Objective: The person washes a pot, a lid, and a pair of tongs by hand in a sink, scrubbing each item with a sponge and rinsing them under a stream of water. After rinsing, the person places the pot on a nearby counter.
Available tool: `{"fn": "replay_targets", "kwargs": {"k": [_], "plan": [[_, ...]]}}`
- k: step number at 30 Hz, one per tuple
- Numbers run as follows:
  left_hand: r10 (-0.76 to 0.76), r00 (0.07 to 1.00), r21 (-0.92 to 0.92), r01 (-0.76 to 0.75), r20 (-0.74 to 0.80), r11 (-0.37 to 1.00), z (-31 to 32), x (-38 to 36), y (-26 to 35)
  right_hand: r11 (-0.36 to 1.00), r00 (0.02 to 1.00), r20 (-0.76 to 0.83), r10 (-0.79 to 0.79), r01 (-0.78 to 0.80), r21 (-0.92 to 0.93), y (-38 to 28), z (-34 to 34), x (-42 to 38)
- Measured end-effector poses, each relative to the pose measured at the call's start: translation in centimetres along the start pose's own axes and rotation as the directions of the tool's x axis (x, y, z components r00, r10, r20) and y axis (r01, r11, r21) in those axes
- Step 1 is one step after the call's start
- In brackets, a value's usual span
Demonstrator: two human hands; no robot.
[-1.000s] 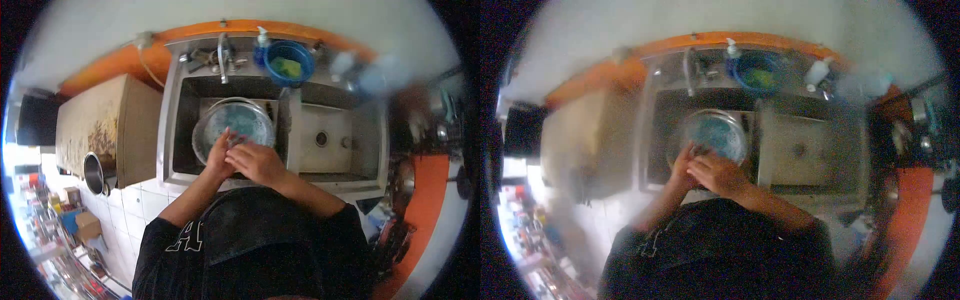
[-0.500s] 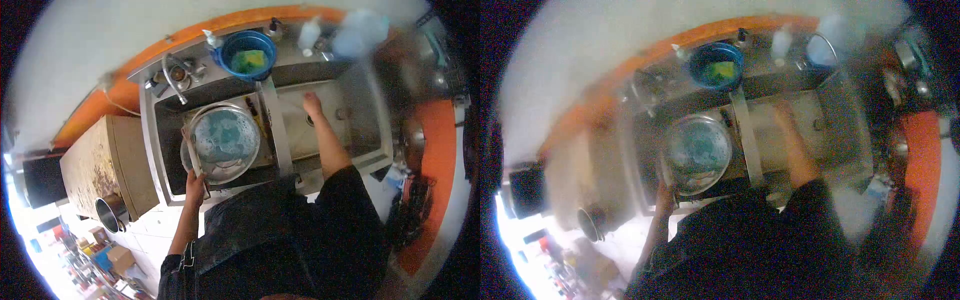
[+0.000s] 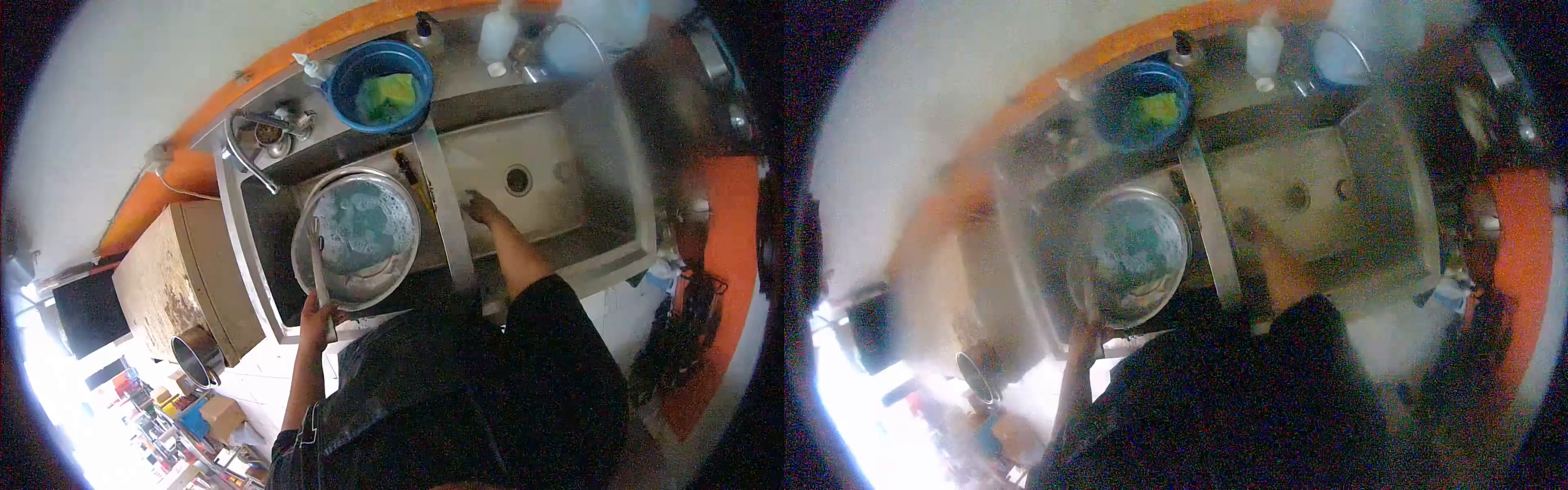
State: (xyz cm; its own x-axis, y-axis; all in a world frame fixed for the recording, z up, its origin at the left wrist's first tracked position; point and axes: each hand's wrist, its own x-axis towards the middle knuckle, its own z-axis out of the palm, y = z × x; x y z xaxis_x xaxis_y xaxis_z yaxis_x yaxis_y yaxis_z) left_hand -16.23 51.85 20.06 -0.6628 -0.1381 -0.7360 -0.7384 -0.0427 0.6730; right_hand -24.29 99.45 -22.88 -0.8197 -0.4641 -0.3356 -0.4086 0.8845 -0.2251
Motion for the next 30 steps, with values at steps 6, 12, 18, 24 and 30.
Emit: {"fn": "replay_targets", "kwargs": {"k": [6,12,18,24,30], "plan": [[0.005,0.999,-0.076,-0.009,-0.051,0.997,0.5,-0.5,0.9,0.367,0.636,0.012,0.772,-0.461,0.808,-4.7,-28.9,3.5],[-0.039,0.995,0.022,0.041,-0.089,0.999,1.4,-1.0,2.0,0.388,0.487,-0.459,0.743,0.245,0.888,-10.7,-39.5,2.6],[-0.040,0.998,-0.049,0.038,-0.045,0.998,-0.6,0.0,0.0,0.645,0.800,-0.550,0.240,0.291,0.706,-19.7,-41.7,1.0],[0.066,0.993,-0.058,-0.072,-0.098,0.996,-0.5,-0.5,-0.6,0.574,0.915,-0.398,-0.071,0.364,0.734,-25.1,-39.3,4.9],[0.054,0.994,-0.321,-0.081,-0.092,0.944,0.0,-1.2,-0.9,0.776,0.798,-0.515,-0.314,0.528,0.346,-31.1,-41.4,15.3]]}}
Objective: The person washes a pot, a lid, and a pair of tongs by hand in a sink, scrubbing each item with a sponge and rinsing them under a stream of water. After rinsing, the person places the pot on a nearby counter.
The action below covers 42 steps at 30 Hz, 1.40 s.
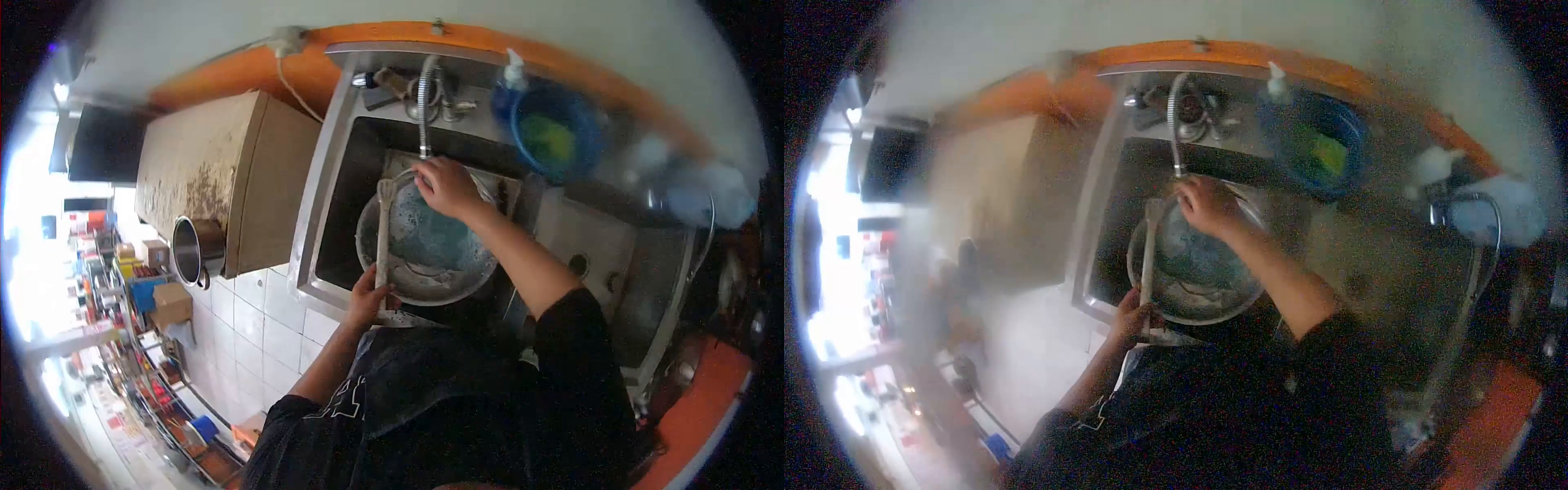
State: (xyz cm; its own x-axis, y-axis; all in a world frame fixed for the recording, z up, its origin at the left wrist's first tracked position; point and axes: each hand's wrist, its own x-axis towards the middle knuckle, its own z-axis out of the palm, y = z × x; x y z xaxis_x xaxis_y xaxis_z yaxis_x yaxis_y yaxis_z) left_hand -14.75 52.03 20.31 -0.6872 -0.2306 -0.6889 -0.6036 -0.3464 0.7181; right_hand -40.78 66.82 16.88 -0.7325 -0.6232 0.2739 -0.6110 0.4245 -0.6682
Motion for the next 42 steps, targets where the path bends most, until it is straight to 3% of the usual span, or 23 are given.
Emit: {"fn": "replay_targets", "kwargs": {"k": [6,8,9,11,13,17,19,20,22,23,24,25,26,28,32,34,35,37,38,39,40,41,42], "plan": [[-0.049,0.998,-0.008,0.049,0.045,0.999,-1.2,-0.7,0.5,0.837,0.956,-0.026,-0.293,0.243,-0.490,2.0,3.5,13.5],[0.017,0.976,-0.006,-0.016,0.216,1.000,-1.9,-1.2,0.5,0.776,0.961,-0.107,-0.257,0.139,-0.615,2.9,3.9,16.2],[-0.074,0.975,-0.112,0.099,0.209,0.989,-1.9,-2.0,1.9,0.722,0.952,-0.141,-0.273,0.105,-0.684,3.7,4.5,17.1],[-0.078,0.975,-0.088,0.098,0.206,0.991,-2.4,-2.6,3.1,0.666,0.945,-0.153,-0.287,0.082,-0.742,4.4,5.5,18.6],[-0.093,0.972,-0.063,0.109,0.214,0.992,-3.4,-2.3,2.4,0.522,0.999,-0.035,0.016,-0.039,-0.852,4.3,5.4,19.6],[-0.135,0.956,-0.026,0.146,0.260,0.989,-4.3,-0.8,2.0,0.474,0.994,-0.071,0.078,-0.099,-0.875,3.6,5.3,20.4],[-0.214,0.925,0.223,0.147,0.314,0.964,-3.6,0.7,2.3,0.535,0.998,-0.018,0.068,-0.052,-0.843,3.9,5.0,20.5],[-0.228,0.920,0.235,0.156,0.319,0.959,-3.4,2.1,2.0,0.535,0.996,-0.022,0.085,-0.065,-0.843,4.1,5.3,20.3],[-0.104,0.890,0.628,-0.226,0.444,0.745,-3.4,6.3,-0.1,0.556,0.998,-0.053,-0.043,-0.020,-0.831,4.3,5.7,19.9],[-0.114,0.882,0.632,-0.232,0.458,0.739,-3.8,9.2,-2.2,0.549,0.998,-0.062,-0.027,-0.038,-0.835,4.3,5.8,19.6],[0.042,0.843,0.778,-0.514,0.537,0.361,-4.3,12.2,-4.8,0.601,0.982,-0.085,-0.172,0.036,-0.799,4.4,5.9,18.9],[0.147,0.741,0.755,-0.647,0.656,-0.108,-4.2,14.3,-6.0,0.638,0.944,-0.111,-0.310,0.120,-0.761,4.3,6.1,18.1],[0.134,0.732,0.744,-0.660,0.668,-0.102,-2.9,14.4,-3.8,0.634,0.950,-0.108,-0.293,0.108,-0.766,3.7,6.3,16.7],[-0.186,0.913,0.902,-0.394,0.363,-0.174,0.5,14.1,3.3,0.711,0.964,-0.029,-0.265,0.175,-0.681,1.9,5.8,13.4],[-0.210,0.916,0.925,-0.368,0.343,-0.093,2.1,19.8,1.0,0.846,1.000,-0.002,-0.016,0.013,-0.533,1.1,6.2,3.6],[-0.160,0.894,0.843,-0.448,0.418,-0.299,2.9,21.4,-0.7,0.928,0.976,0.042,0.213,-0.189,-0.321,0.7,5.6,-0.9],[-0.169,0.888,0.839,-0.459,0.427,-0.294,3.0,22.1,-1.8,0.921,0.965,0.024,0.261,-0.242,-0.306,0.3,5.2,-2.9],[0.006,0.846,0.765,-0.478,0.533,-0.431,3.3,23.6,-3.2,0.904,0.948,-0.004,0.319,-0.306,-0.297,-0.5,5.1,-6.5],[-0.004,0.838,0.754,-0.493,0.545,-0.434,3.6,24.5,-3.5,0.861,0.879,-0.085,0.468,-0.476,-0.178,-0.9,5.3,-8.3],[-0.109,0.859,0.823,-0.512,0.501,-0.246,3.8,25.4,-3.3,0.784,0.780,-0.147,0.609,-0.620,-0.042,-0.9,5.7,-9.8],[-0.221,0.857,0.871,-0.488,0.466,-0.056,4.0,26.2,-3.1,0.774,0.769,-0.159,0.619,-0.631,-0.042,0.0,6.6,-11.7],[-0.228,0.850,0.863,-0.500,0.475,-0.064,4.0,26.9,-2.9,0.649,0.629,-0.169,0.759,-0.750,0.125,1.2,7.6,-13.9],[-0.462,0.788,0.913,-0.363,0.407,0.186,3.8,27.6,-2.7,0.492,0.469,-0.150,0.870,-0.820,0.292,1.7,8.0,-15.2]]}}
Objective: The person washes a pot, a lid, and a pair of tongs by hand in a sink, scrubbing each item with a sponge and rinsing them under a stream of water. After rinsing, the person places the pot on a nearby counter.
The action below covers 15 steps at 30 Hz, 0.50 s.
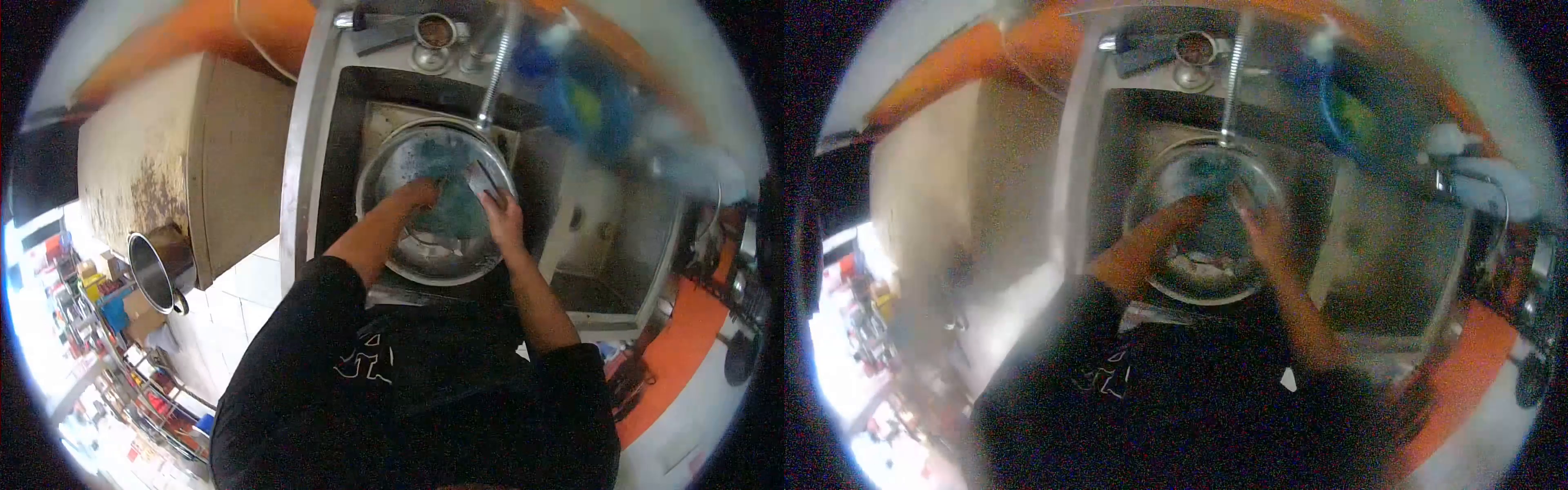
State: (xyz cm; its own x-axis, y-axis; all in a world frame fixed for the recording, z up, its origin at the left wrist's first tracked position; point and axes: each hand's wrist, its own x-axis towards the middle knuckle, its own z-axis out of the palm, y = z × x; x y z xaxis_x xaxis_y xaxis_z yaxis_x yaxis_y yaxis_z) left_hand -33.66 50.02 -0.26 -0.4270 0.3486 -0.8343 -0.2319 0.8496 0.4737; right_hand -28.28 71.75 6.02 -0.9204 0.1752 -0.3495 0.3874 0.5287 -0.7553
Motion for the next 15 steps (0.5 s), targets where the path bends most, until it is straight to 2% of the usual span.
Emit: {"fn": "replay_targets", "kwargs": {"k": [1,2,3,4,5,6,7,8,9,10,11,12,13,14,15], "plan": [[-0.019,0.968,-0.269,0.089,0.251,0.959,-0.6,-0.5,0.1,1.000,1.000,-0.017,0.009,-0.009,0.007,0.3,-0.6,-0.3],[-0.018,0.966,-0.252,0.086,0.259,0.964,-0.6,-1.6,-0.2,0.995,0.998,0.040,0.040,-0.043,0.086,0.5,-1.2,-0.6],[0.092,0.970,-0.600,0.063,0.224,0.798,-0.9,-4.2,-0.1,0.983,0.993,0.101,0.061,-0.077,0.165,0.5,-1.6,-0.7],[0.169,0.973,-0.853,0.046,0.156,0.520,-1.0,-6.8,0.6,0.978,0.994,0.088,0.071,-0.086,0.188,0.7,-1.6,-1.3],[0.159,0.974,-0.847,0.052,0.160,0.530,-1.0,-8.8,1.2,0.972,0.993,0.107,-0.058,0.032,0.231,0.5,-1.2,-1.4],[0.088,0.984,-0.872,0.096,0.157,0.479,-1.0,-10.8,1.8,0.950,0.975,0.121,-0.187,0.148,0.276,0.5,-0.7,-1.5],[0.016,0.988,-0.896,0.133,0.154,0.423,-0.9,-11.9,1.9,0.946,0.975,0.120,-0.187,0.146,0.288,0.5,-0.3,-1.5],[0.006,0.988,-0.893,0.137,0.154,0.428,0.0,-11.2,0.8,0.970,0.973,0.169,-0.154,0.117,0.214,0.5,-0.2,-1.4],[0.042,0.974,-0.876,0.182,0.223,0.446,1.4,-9.6,-1.0,0.987,0.969,0.215,-0.118,0.090,0.135,0.5,0.0,-1.4],[0.078,0.953,-0.857,0.225,0.292,0.464,2.0,-9.5,-1.4,0.986,0.969,0.216,-0.118,0.088,0.144,0.4,0.5,-1.4],[0.071,0.953,-0.855,0.228,0.293,0.467,2.9,-9.6,-1.9,0.943,0.978,0.200,-0.051,-0.018,0.332,0.1,1.3,-1.4],[0.037,0.974,-0.925,0.198,0.221,0.326,3.5,-10.6,-1.6,0.854,0.980,0.197,0.014,-0.115,0.507,0.0,1.8,-1.5],[-0.007,0.988,-0.972,0.150,0.151,0.180,3.9,-12.0,-0.8,0.852,0.980,0.200,0.010,-0.113,0.512,0.2,2.0,-1.9],[-0.013,0.989,-0.973,0.146,0.147,0.180,4.3,-13.1,0.1,0.789,0.962,0.271,0.002,-0.168,0.591,0.4,2.3,-2.4],[-0.072,0.997,-0.988,-0.028,-0.039,0.152,4.4,-14.7,1.8,0.718,0.940,0.342,-0.015,-0.228,0.657,0.6,2.5,-2.8]]}}
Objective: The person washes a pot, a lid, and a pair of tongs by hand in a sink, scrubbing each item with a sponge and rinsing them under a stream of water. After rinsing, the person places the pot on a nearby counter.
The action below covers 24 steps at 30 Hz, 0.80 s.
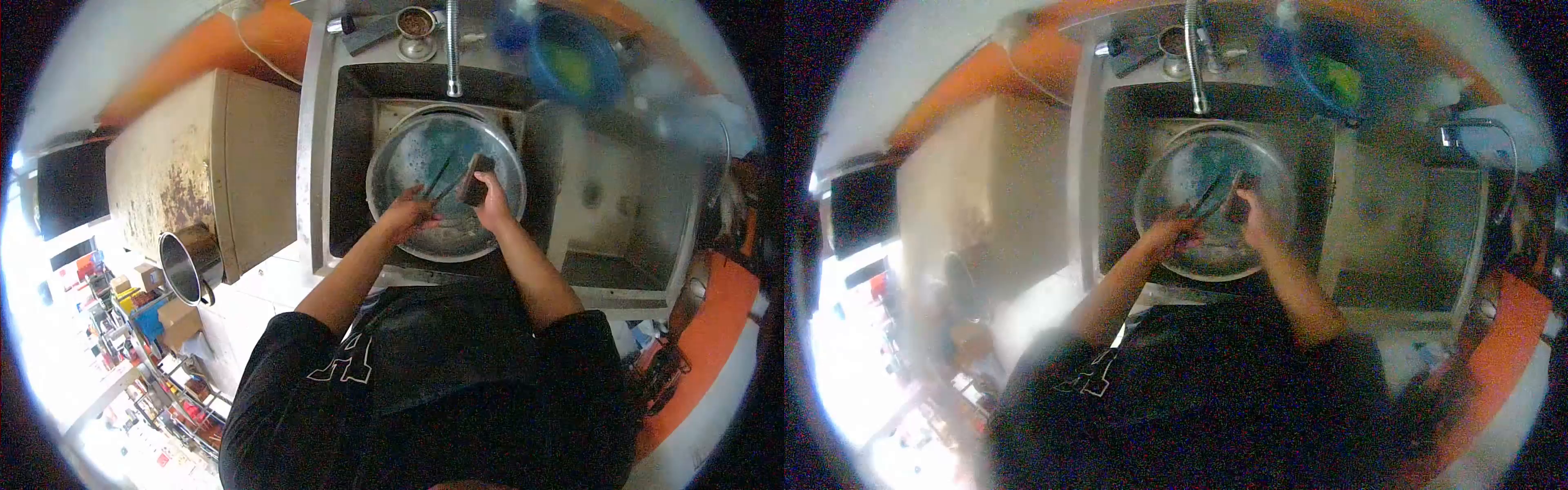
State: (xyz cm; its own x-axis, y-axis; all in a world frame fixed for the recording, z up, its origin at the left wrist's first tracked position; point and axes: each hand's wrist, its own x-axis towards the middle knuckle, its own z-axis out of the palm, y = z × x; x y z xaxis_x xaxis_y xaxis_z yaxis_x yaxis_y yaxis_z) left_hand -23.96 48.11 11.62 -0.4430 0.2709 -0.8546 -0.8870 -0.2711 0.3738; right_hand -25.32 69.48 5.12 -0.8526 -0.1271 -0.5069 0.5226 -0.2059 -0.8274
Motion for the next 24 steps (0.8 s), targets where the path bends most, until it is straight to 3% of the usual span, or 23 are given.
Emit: {"fn": "replay_targets", "kwargs": {"k": [1,2,3,4,5,7,8,10,11,13,14,16,17,18,19,20,22,23,24], "plan": [[0.172,0.981,-0.027,-0.175,-0.092,0.984,0.6,-1.0,0.1,0.994,0.997,0.070,0.033,-0.040,0.106,-0.3,0.5,-0.3],[0.177,0.979,-0.025,-0.181,-0.100,0.983,0.1,-1.0,-0.3,0.993,0.996,0.079,0.031,-0.039,0.111,-0.7,1.0,-0.4],[0.361,0.931,0.314,-0.329,-0.047,0.890,-0.9,-0.5,-1.0,0.938,0.967,0.014,0.254,-0.249,0.240,-2.5,2.2,-0.8],[0.504,0.861,0.604,-0.438,0.068,0.666,-1.0,-0.9,-0.8,0.823,0.883,-0.021,0.469,-0.428,0.374,-3.6,2.8,-1.0],[0.508,0.859,0.608,-0.439,0.068,0.662,-1.2,-1.2,-0.5,0.823,0.885,-0.017,0.465,-0.425,0.376,-3.5,2.9,-1.0],[0.648,0.735,0.905,-0.393,0.200,0.166,-0.1,-3.6,1.9,0.880,0.899,0.028,0.436,-0.433,0.195,-2.2,3.1,-0.9],[0.651,0.733,0.907,-0.388,0.197,0.162,-0.3,-4.1,2.6,0.880,0.900,0.036,0.434,-0.432,0.196,-1.4,3.0,-0.8],[0.650,0.715,0.950,-0.311,0.257,-0.033,-0.7,-4.4,4.1,0.894,0.910,0.059,0.410,-0.414,0.173,-1.1,2.9,-0.6],[0.651,0.713,0.949,-0.312,0.260,-0.038,-0.7,-4.4,4.5,0.895,0.912,0.060,0.405,-0.410,0.176,-0.9,2.8,-0.6],[0.821,0.362,0.860,-0.431,0.442,-0.274,-0.9,-3.9,4.7,0.875,0.875,-0.085,0.476,-0.462,0.141,-4.7,4.5,-2.4],[0.818,0.361,0.857,-0.435,0.449,-0.278,-0.7,-3.6,4.7,0.877,0.876,-0.089,0.473,-0.459,0.146,-4.7,4.7,-2.5],[0.885,0.201,0.684,-0.711,0.420,-0.163,-0.2,-3.1,4.5,0.928,0.922,-0.173,0.346,-0.310,0.207,-4.2,4.8,-2.2],[0.883,0.201,0.683,-0.711,0.425,-0.167,0.2,-2.7,4.0,0.928,0.922,-0.175,0.344,-0.306,0.212,-3.6,4.5,-1.5],[0.892,0.392,0.720,-0.684,0.225,0.120,0.9,-2.5,3.2,0.980,0.979,-0.103,0.175,-0.184,-0.078,-3.3,4.1,-0.8],[0.822,0.569,0.696,-0.599,0.023,0.395,1.4,-2.3,2.7,0.938,1.000,0.016,0.026,-0.019,-0.347,-3.0,3.9,-0.4],[0.822,0.569,0.700,-0.599,0.030,0.389,1.5,-2.2,2.5,0.940,1.000,0.013,0.022,-0.016,-0.341,-2.3,3.9,-0.5],[0.835,0.548,0.873,-0.430,0.051,0.229,2.5,-3.0,2.7,0.762,0.922,0.061,-0.382,0.351,-0.544,-3.3,5.8,-2.8],[0.833,0.551,0.875,-0.429,0.056,0.225,2.4,-2.2,2.3,0.765,0.923,0.054,-0.382,0.349,-0.541,-3.3,6.3,-3.0],[0.925,0.374,0.859,-0.492,0.060,0.143,2.6,-1.4,1.9,0.734,0.894,0.120,-0.432,0.425,-0.529,-3.1,6.7,-3.1]]}}
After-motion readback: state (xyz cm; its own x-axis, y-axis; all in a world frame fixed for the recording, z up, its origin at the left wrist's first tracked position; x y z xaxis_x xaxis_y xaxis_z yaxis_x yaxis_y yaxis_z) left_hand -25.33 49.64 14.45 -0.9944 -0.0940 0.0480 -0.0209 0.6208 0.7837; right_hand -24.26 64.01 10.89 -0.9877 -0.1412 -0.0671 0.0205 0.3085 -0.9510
